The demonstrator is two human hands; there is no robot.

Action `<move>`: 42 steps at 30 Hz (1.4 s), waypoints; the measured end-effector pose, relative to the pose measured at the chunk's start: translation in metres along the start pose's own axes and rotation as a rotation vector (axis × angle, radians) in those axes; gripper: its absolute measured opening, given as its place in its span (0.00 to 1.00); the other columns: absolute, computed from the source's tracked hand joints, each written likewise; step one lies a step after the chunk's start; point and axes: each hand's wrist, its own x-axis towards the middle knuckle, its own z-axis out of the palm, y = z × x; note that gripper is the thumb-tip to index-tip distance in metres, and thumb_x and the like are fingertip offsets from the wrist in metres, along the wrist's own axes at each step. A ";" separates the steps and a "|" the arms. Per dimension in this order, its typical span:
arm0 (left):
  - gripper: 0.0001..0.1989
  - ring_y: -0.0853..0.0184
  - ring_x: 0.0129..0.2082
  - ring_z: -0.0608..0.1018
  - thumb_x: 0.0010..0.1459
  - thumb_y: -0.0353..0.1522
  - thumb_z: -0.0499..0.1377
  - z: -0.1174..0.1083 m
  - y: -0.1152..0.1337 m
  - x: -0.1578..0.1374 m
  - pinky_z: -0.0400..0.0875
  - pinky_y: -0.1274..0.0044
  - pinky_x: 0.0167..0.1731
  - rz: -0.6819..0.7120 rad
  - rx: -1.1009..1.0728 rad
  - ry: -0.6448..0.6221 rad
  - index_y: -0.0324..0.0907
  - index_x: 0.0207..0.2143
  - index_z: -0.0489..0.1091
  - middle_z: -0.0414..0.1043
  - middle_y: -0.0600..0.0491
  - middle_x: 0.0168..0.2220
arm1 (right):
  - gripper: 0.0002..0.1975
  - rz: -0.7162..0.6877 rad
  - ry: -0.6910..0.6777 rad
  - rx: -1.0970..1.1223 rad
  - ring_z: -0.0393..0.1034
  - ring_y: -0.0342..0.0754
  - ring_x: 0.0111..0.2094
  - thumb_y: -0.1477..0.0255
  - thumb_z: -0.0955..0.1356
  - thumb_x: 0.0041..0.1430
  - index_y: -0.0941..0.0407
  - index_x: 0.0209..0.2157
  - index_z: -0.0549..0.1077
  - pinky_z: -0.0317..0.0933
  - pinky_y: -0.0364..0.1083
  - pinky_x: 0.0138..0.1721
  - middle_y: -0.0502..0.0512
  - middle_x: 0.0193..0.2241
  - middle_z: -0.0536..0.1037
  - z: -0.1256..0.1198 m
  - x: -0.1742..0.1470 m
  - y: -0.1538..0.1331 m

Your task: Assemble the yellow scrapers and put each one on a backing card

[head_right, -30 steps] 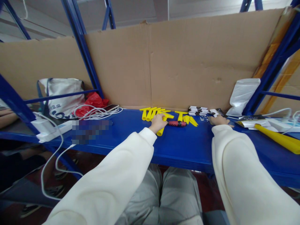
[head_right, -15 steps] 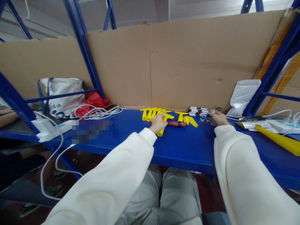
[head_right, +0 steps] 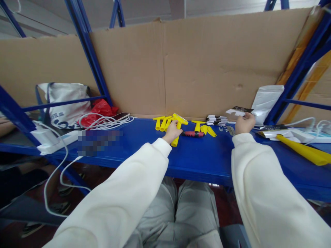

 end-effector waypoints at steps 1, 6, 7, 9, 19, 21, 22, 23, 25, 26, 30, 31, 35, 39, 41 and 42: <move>0.30 0.58 0.55 0.75 0.48 0.21 0.63 0.001 -0.001 0.001 0.66 0.71 0.55 -0.012 -0.036 0.010 0.39 0.55 0.67 0.74 0.44 0.53 | 0.20 0.055 0.059 0.092 0.70 0.50 0.49 0.82 0.62 0.56 0.72 0.51 0.65 0.62 0.42 0.50 0.74 0.48 0.72 0.000 -0.004 -0.008; 0.28 0.57 0.50 0.77 0.48 0.22 0.63 0.005 -0.003 0.006 0.68 0.71 0.52 -0.110 -0.270 0.049 0.37 0.53 0.68 0.75 0.43 0.50 | 0.07 0.102 0.032 0.440 0.73 0.47 0.43 0.78 0.65 0.59 0.63 0.40 0.68 0.66 0.41 0.44 0.67 0.41 0.76 -0.001 -0.034 -0.050; 0.26 0.58 0.48 0.78 0.48 0.22 0.63 0.005 -0.002 0.006 0.69 0.71 0.51 -0.130 -0.335 0.051 0.37 0.52 0.68 0.76 0.43 0.48 | 0.03 0.097 -0.002 0.472 0.73 0.47 0.42 0.77 0.65 0.59 0.61 0.37 0.67 0.66 0.41 0.44 0.64 0.38 0.76 0.000 -0.040 -0.057; 0.21 0.59 0.45 0.79 0.49 0.22 0.63 0.006 0.000 0.006 0.70 0.70 0.50 -0.161 -0.480 0.059 0.37 0.47 0.70 0.77 0.44 0.44 | 0.05 0.083 -0.014 0.554 0.73 0.46 0.39 0.78 0.68 0.56 0.57 0.32 0.65 0.66 0.42 0.44 0.57 0.33 0.75 0.005 -0.051 -0.065; 0.14 0.68 0.25 0.73 0.50 0.19 0.61 -0.007 0.016 -0.007 0.71 0.71 0.37 -0.257 -0.757 0.045 0.42 0.18 0.64 0.69 0.54 0.23 | 0.18 0.212 -0.223 0.920 0.72 0.40 0.29 0.85 0.70 0.38 0.54 0.30 0.63 0.70 0.41 0.34 0.42 0.24 0.71 0.034 -0.066 -0.048; 0.14 0.69 0.24 0.72 0.51 0.19 0.61 -0.007 0.017 -0.010 0.71 0.72 0.35 -0.258 -0.783 0.044 0.41 0.18 0.65 0.68 0.54 0.22 | 0.16 0.242 -0.312 0.923 0.73 0.41 0.31 0.86 0.70 0.38 0.54 0.27 0.64 0.70 0.41 0.35 0.44 0.25 0.73 0.032 -0.067 -0.042; 0.14 0.69 0.23 0.72 0.51 0.20 0.61 -0.007 0.017 -0.010 0.71 0.73 0.34 -0.265 -0.792 0.045 0.41 0.18 0.65 0.67 0.55 0.22 | 0.15 0.246 -0.358 0.912 0.73 0.42 0.31 0.86 0.70 0.37 0.55 0.25 0.65 0.71 0.41 0.35 0.46 0.25 0.74 0.031 -0.067 -0.041; 0.14 0.69 0.23 0.72 0.51 0.20 0.62 -0.007 0.017 -0.011 0.71 0.73 0.33 -0.277 -0.800 0.047 0.41 0.18 0.65 0.67 0.55 0.21 | 0.14 0.247 -0.399 0.898 0.73 0.43 0.31 0.86 0.70 0.38 0.55 0.24 0.66 0.71 0.42 0.35 0.46 0.24 0.74 0.030 -0.067 -0.039; 0.13 0.69 0.23 0.72 0.50 0.22 0.64 -0.007 0.016 -0.010 0.70 0.74 0.30 -0.312 -0.831 0.055 0.41 0.18 0.65 0.65 0.55 0.20 | 0.14 0.256 -0.454 0.870 0.74 0.44 0.30 0.86 0.70 0.38 0.54 0.22 0.66 0.72 0.44 0.34 0.48 0.23 0.74 0.029 -0.068 -0.037; 0.12 0.70 0.22 0.71 0.50 0.22 0.64 -0.007 0.016 -0.009 0.69 0.76 0.28 -0.330 -0.859 0.062 0.40 0.19 0.66 0.65 0.56 0.19 | 0.14 0.263 -0.468 0.862 0.74 0.44 0.29 0.86 0.70 0.38 0.54 0.22 0.66 0.72 0.44 0.34 0.48 0.23 0.74 0.029 -0.067 -0.036; 0.12 0.76 0.15 0.64 0.51 0.22 0.63 -0.009 0.015 -0.004 0.61 0.81 0.19 -0.393 -1.039 0.138 0.39 0.20 0.64 0.61 0.59 0.16 | 0.16 0.294 -0.474 0.861 0.74 0.45 0.30 0.86 0.72 0.39 0.53 0.21 0.65 0.73 0.45 0.37 0.48 0.23 0.75 0.031 -0.066 -0.032; 0.13 0.77 0.14 0.62 0.52 0.22 0.62 -0.009 0.014 -0.003 0.59 0.82 0.18 -0.412 -1.081 0.172 0.40 0.19 0.63 0.59 0.61 0.14 | 0.16 0.300 -0.473 0.857 0.74 0.45 0.30 0.86 0.72 0.38 0.53 0.21 0.65 0.73 0.45 0.37 0.48 0.23 0.75 0.032 -0.065 -0.032; 0.14 0.78 0.11 0.59 0.55 0.24 0.61 -0.013 0.014 0.002 0.54 0.85 0.14 -0.476 -1.180 0.322 0.41 0.21 0.60 0.55 0.63 0.12 | 0.14 0.264 -0.508 0.813 0.75 0.48 0.32 0.85 0.72 0.39 0.53 0.20 0.67 0.73 0.48 0.39 0.49 0.22 0.75 0.033 -0.062 -0.028; 0.12 0.78 0.10 0.60 0.57 0.24 0.59 -0.016 0.013 0.004 0.55 0.85 0.14 -0.502 -1.200 0.394 0.41 0.24 0.61 0.54 0.64 0.12 | 0.11 0.191 -0.586 0.775 0.76 0.48 0.34 0.83 0.72 0.41 0.53 0.20 0.70 0.72 0.46 0.42 0.51 0.25 0.77 0.031 -0.062 -0.026; 0.10 0.78 0.10 0.60 0.58 0.24 0.58 -0.016 0.013 0.004 0.55 0.86 0.14 -0.509 -1.196 0.422 0.41 0.26 0.62 0.55 0.65 0.13 | 0.10 0.190 -0.614 0.775 0.75 0.46 0.34 0.84 0.72 0.41 0.54 0.23 0.73 0.72 0.44 0.42 0.50 0.26 0.79 0.030 -0.062 -0.026; 0.09 0.78 0.10 0.60 0.58 0.24 0.58 -0.017 0.013 0.004 0.55 0.86 0.13 -0.510 -1.195 0.429 0.41 0.27 0.62 0.55 0.65 0.13 | 0.10 0.195 -0.613 0.779 0.75 0.45 0.33 0.84 0.72 0.40 0.54 0.24 0.74 0.72 0.44 0.41 0.50 0.27 0.79 0.030 -0.063 -0.026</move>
